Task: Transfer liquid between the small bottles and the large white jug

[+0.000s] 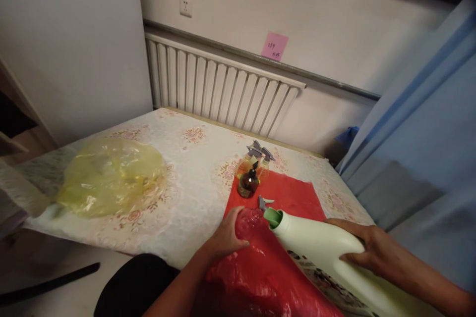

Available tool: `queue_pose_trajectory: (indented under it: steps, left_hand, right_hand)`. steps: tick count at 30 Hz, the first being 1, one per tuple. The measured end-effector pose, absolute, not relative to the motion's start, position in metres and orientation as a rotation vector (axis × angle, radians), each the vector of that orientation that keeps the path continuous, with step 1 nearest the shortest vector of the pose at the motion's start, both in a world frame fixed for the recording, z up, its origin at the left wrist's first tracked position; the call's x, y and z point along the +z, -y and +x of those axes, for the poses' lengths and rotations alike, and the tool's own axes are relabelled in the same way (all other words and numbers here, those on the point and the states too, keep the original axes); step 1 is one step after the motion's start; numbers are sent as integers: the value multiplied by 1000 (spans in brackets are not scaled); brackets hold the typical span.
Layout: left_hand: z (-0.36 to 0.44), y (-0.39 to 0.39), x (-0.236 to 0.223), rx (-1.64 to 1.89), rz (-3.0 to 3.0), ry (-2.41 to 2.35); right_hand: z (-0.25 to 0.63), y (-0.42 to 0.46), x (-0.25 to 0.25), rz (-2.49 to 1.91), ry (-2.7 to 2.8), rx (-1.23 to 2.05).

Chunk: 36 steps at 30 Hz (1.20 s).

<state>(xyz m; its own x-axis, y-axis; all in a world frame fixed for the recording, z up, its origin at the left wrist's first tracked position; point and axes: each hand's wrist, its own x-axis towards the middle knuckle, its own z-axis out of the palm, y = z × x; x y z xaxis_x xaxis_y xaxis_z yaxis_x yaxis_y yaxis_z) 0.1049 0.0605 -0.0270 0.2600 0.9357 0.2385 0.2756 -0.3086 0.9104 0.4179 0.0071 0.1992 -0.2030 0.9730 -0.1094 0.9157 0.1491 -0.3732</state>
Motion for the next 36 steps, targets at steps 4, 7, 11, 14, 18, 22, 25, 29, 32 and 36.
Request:
queue_pose_trajectory:
  steps: [4, 7, 11, 14, 18, 22, 25, 29, 32, 36]
  left_hand:
    - [104, -59, -29, 1059, 1755, -1086]
    - [105, -58, -28, 1049, 1756, -1071]
    - [104, -58, -26, 1031, 1757, -1067]
    - [104, -58, -26, 1018, 1760, -1061]
    - [104, -59, -29, 996, 1755, -1065]
    - [104, -59, -32, 986, 1741, -1074]
    - [104, -60, -32, 980, 1730, -1078]
    - [103, -60, -29, 972, 1723, -1061]
    - [102, -58, -25, 978, 1718, -1041]
    - [102, -58, -25, 992, 1710, -1039]
  right_hand:
    - [414, -7, 205, -1841, 2297, 785]
    - [409, -7, 210, -1846, 2310, 763]
    - [404, -5, 216, -1822, 2337, 745]
    - [402, -4, 217, -1801, 2380, 750]
    - [401, -5, 217, -1811, 2397, 777]
    - [402, -6, 216, -1830, 2401, 780]
    - [403, -8, 214, -1812, 2416, 776]
    - [405, -11, 210, -1810, 2404, 803]
    - [404, -12, 210, -1822, 2406, 792]
    - [399, -11, 214, -1790, 2411, 802]
